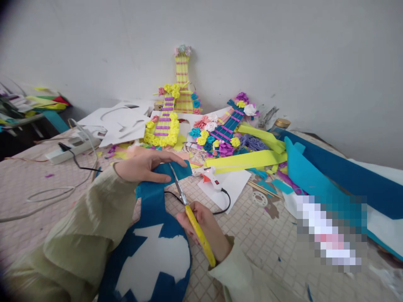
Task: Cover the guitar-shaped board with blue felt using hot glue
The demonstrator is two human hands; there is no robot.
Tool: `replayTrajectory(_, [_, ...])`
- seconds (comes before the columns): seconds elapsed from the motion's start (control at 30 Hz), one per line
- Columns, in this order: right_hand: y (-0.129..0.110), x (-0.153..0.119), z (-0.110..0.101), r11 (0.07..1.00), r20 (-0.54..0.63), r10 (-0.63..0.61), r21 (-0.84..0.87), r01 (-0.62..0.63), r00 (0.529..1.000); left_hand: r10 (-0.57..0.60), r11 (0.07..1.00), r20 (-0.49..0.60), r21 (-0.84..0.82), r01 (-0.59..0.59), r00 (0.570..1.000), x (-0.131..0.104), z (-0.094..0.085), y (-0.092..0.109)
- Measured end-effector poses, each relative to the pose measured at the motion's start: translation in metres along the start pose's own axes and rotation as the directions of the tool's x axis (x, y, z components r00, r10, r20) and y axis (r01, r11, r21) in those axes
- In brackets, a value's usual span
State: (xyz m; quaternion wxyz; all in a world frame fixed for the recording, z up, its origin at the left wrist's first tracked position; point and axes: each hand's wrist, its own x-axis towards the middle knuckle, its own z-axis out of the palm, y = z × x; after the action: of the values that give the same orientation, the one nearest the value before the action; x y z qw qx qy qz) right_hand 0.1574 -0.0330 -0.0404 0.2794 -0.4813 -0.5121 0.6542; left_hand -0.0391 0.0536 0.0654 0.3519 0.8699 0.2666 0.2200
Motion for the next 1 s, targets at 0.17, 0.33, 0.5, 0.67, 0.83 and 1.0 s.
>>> replayTrajectory(0.17, [-0.010,-0.004,0.006,0.987,-0.065,0.104,-0.114,-0.111,0.992,0.016,1.000,-0.001,0.017,-0.016,1.000,-0.001,-0.001,-0.001])
replayTrajectory(0.33, [-0.017,-0.006,0.009,0.985,-0.096,0.121,-0.112,-0.132,0.988,-0.017,0.999,-0.003,0.030,0.017,1.000,-0.002,-0.001,-0.001])
replayTrajectory(0.5, [-0.013,-0.004,0.006,0.989,-0.058,0.108,-0.099,-0.113,0.992,-0.009,1.000,-0.012,0.026,0.009,1.000,-0.001,-0.002,-0.002])
replayTrajectory(0.67, [-0.011,-0.005,0.004,0.997,-0.044,0.022,-0.074,-0.026,0.999,-0.013,1.000,-0.014,0.006,0.013,1.000,-0.001,0.000,-0.001])
replayTrajectory(0.83, [-0.009,-0.005,0.003,0.998,-0.032,0.011,-0.055,-0.013,0.999,0.009,1.000,0.014,-0.002,-0.009,1.000,0.000,0.002,-0.004])
replayTrajectory(1.0, [-0.013,-0.006,0.004,0.990,-0.043,0.091,-0.105,-0.095,0.995,0.021,1.000,0.021,-0.011,-0.021,1.000,0.000,0.002,-0.006])
